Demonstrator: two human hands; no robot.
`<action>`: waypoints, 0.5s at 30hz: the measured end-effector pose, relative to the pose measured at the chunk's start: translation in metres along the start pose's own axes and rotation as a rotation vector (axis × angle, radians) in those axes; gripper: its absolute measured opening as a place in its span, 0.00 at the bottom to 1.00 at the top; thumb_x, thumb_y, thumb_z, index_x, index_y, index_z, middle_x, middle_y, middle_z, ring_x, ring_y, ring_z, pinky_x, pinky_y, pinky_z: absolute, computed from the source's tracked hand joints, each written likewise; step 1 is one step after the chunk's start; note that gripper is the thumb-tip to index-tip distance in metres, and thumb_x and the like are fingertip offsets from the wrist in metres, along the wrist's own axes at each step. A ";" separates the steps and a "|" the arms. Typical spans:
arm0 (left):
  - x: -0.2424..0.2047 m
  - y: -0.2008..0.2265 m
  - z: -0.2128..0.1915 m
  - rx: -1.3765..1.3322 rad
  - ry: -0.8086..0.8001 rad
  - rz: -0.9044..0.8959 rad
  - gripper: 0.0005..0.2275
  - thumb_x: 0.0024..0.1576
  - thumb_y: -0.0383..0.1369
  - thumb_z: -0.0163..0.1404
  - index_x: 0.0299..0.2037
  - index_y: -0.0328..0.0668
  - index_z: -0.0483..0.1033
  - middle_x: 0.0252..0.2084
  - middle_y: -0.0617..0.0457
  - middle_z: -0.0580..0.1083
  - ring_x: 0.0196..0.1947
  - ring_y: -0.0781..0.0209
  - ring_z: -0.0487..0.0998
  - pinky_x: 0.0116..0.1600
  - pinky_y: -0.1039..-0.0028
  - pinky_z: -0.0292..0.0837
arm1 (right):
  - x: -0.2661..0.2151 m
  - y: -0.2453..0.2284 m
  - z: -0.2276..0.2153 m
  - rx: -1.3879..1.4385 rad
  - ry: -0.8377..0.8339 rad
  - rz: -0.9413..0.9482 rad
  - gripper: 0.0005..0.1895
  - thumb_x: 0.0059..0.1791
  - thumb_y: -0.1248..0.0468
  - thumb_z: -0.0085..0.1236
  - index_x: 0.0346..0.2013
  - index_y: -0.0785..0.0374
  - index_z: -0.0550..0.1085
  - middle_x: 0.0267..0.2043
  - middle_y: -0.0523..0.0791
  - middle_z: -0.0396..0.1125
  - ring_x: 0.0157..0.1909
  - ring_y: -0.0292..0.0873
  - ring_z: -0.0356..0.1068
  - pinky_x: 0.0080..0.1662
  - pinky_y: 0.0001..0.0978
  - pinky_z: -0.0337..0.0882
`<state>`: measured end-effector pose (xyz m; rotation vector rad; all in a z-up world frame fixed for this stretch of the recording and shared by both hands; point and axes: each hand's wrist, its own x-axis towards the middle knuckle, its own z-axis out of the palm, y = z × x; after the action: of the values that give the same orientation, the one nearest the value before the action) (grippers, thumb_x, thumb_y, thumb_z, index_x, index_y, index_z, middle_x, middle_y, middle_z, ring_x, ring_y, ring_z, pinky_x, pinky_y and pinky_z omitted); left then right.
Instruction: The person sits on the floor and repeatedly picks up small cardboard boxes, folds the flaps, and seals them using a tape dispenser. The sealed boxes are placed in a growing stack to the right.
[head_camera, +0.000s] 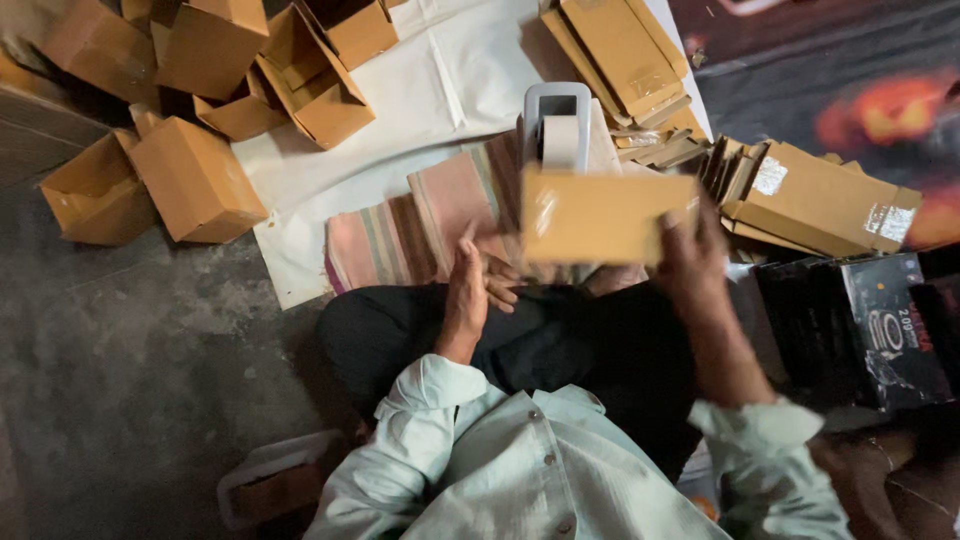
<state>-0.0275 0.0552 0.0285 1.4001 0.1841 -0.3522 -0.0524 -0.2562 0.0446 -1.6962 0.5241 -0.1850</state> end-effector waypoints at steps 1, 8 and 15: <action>0.002 0.000 -0.002 -0.016 -0.009 0.018 0.35 0.61 0.60 0.30 0.74 0.47 0.54 0.32 0.48 0.76 0.18 0.64 0.76 0.21 0.77 0.73 | 0.021 -0.001 -0.017 -0.005 0.047 -0.061 0.27 0.59 0.53 0.51 0.69 0.63 0.64 0.43 0.43 0.67 0.30 0.32 0.61 0.24 0.26 0.61; 0.000 -0.026 -0.018 0.221 0.007 -0.012 0.31 0.66 0.56 0.30 0.60 0.40 0.75 0.28 0.51 0.76 0.20 0.66 0.74 0.24 0.78 0.74 | 0.136 -0.007 -0.105 0.588 0.440 0.198 0.38 0.53 0.45 0.47 0.71 0.46 0.40 0.49 0.51 0.61 0.42 0.53 0.77 0.38 0.45 0.82; 0.018 -0.043 -0.015 0.207 0.011 -0.076 0.27 0.67 0.51 0.32 0.58 0.38 0.76 0.27 0.51 0.75 0.19 0.66 0.74 0.23 0.77 0.72 | 0.042 0.027 0.001 0.170 -0.222 0.208 0.21 0.54 0.59 0.58 0.56 0.71 0.72 0.45 0.50 0.73 0.40 0.47 0.77 0.39 0.38 0.77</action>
<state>-0.0247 0.0624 -0.0197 1.6027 0.2143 -0.4360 -0.0216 -0.2765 0.0110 -1.4640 0.5003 0.1058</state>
